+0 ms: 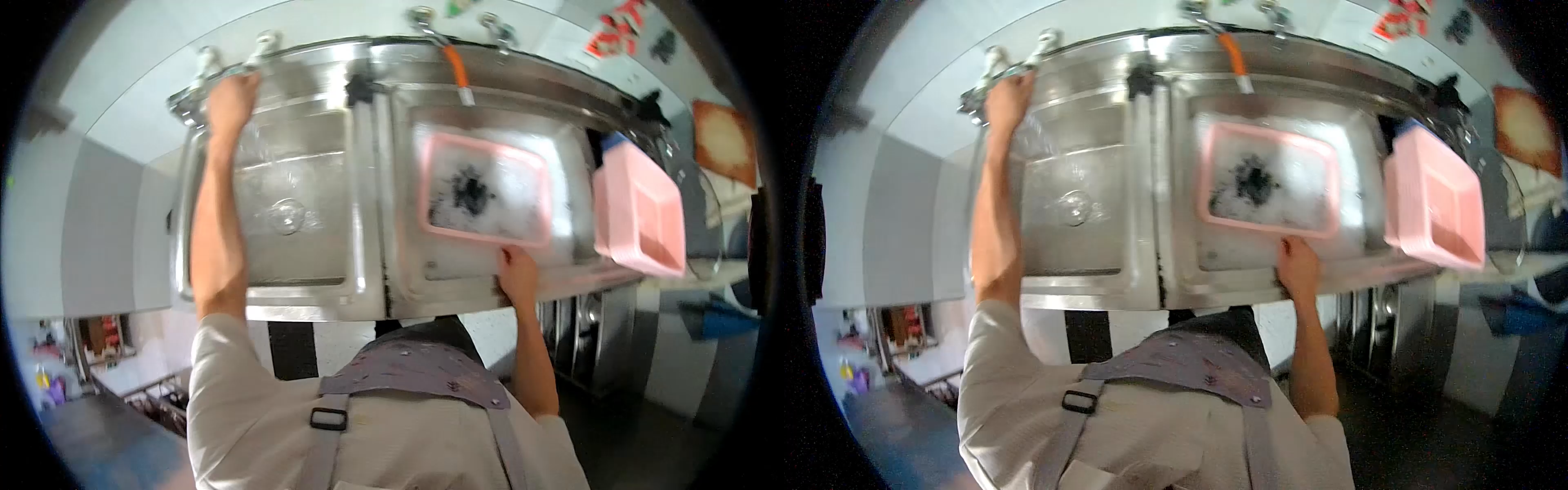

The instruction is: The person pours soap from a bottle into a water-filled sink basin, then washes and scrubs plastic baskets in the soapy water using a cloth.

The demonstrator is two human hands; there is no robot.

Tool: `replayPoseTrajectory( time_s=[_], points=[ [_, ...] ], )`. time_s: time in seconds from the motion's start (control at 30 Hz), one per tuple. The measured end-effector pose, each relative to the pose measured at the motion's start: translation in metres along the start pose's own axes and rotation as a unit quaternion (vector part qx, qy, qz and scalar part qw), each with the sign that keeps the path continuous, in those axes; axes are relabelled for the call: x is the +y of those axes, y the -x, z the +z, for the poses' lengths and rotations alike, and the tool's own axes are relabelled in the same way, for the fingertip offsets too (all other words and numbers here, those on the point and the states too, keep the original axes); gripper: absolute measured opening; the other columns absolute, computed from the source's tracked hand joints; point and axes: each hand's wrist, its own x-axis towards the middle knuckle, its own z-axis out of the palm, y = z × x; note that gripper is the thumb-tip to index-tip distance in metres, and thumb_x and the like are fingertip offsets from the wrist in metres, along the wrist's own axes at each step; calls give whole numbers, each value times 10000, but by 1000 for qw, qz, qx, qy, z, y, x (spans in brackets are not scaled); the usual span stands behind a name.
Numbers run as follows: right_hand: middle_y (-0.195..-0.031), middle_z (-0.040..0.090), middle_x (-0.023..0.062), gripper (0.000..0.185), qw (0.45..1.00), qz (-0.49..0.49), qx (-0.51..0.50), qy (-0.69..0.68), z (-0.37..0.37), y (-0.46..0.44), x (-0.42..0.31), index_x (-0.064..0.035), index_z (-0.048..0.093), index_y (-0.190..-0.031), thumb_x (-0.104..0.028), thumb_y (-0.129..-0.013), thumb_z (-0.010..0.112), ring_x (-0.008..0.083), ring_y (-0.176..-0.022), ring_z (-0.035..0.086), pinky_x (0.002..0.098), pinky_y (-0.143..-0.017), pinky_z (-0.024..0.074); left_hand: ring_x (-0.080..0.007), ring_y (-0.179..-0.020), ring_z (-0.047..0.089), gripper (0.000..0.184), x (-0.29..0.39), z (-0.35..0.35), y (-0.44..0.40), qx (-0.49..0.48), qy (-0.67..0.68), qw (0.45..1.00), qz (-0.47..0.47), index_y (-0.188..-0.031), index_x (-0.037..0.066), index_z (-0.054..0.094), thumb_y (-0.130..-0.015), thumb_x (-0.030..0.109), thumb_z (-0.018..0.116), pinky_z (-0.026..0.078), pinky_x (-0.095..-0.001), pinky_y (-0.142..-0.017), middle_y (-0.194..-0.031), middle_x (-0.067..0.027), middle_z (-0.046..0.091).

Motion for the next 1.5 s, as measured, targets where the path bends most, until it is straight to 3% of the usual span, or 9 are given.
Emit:
replayPoseTrajectory(
  time_s=[0.4, 0.5, 0.63, 0.73, 0.9, 1.03, 1.13, 1.27, 1.5],
  points=[
    [-1215, 601, 238, 400, 982, -132, -104, -85, 16, -110, 50, -6, 627, -1174, -282, -885, 616, 407, -1077, 590, 492, -916, 480, -420, -765, 682, 520, 70, -2, 64, 50, 24, 994, -89, -891, 53, 733, -920, 551, 586, 525, -464, -703, -783, -215, 691],
    [-1419, 461, 253, 613, 992, -55, -113, 7, 33, -177, 58, -11, 480, -1387, -357, -902, 622, 467, -1238, 494, 538, -1007, 437, -180, -709, 653, 323, 153, 34, 133, -14, 170, 985, -4, -985, 37, 702, -941, 354, 654, 508, -361, -637, -813, -150, 704],
    [-1526, 315, 285, 902, 975, 91, -203, -18, 72, -215, 22, 5, 246, -1519, -538, -895, 607, 440, -1395, 349, 524, -1114, 346, -313, -970, 690, 341, 262, 117, 215, -190, 280, 941, 27, -1164, 18, 643, -882, 201, 700, 555, -401, -865, -1077, -176, 696],
    [-1422, 453, 258, 739, 974, 18, -226, -23, 119, -200, 0, -35, 368, -1478, -418, -902, 628, 428, -1312, 450, 533, -1051, 404, -368, -1212, 566, 539, 286, 177, 249, -276, 210, 935, 77, -1314, -26, 524, -857, 186, 715, 464, -449, -1036, -1310, -251, 560],
    [-1203, 565, 180, 282, 869, -383, -307, 58, 88, -159, 33, -125, 641, -1187, -133, -925, 535, 388, -1109, 572, 550, -952, 450, -508, -1350, 339, 811, 283, 221, 276, -253, 47, 966, 17, -1463, -83, 209, -853, 141, 694, 333, -518, -1132, -1463, -359, 302],
    [-1225, 568, 158, 299, 847, -402, -297, 180, 55, -186, 87, -140, 643, -1175, -104, -894, 547, 380, -1141, 561, 539, -981, 431, -519, -1260, 453, 773, 275, 232, 272, -279, 58, 958, -31, -1441, -139, 205, -821, 14, 640, 476, -498, -1009, -1416, -395, 325],
    [-1165, 571, 249, 335, 946, -244, -104, 187, 56, -181, 106, -64, 599, -1193, -97, -860, 588, 395, -1087, 578, 526, -897, 481, -526, -1056, 588, 701, 280, 233, 274, -290, 98, 949, -79, -1411, -151, 229, -814, -29, 573, 524, -518, -904, -1255, -405, 473],
    [-1111, 555, 331, 356, 944, -145, -265, 133, 71, -150, 86, 60, 577, -1151, -105, -837, 608, 426, -962, 624, 529, -796, 532, -536, -926, 632, 525, 289, 225, 282, -284, 153, 940, -114, -1285, -137, 352, -812, -11, 543, 521, -543, -862, -1109, -401, 578],
    [-1061, 584, 242, 241, 912, -361, -193, -20, 102, -156, 18, 28, 636, -1035, -63, -817, 588, 374, -975, 605, 479, -831, 531, -529, -938, 635, 468, 293, 217, 301, -313, 184, 924, -120, -1172, -157, 371, -797, 42, 568, 512, -554, -862, -982, -396, 619]
  ],
)
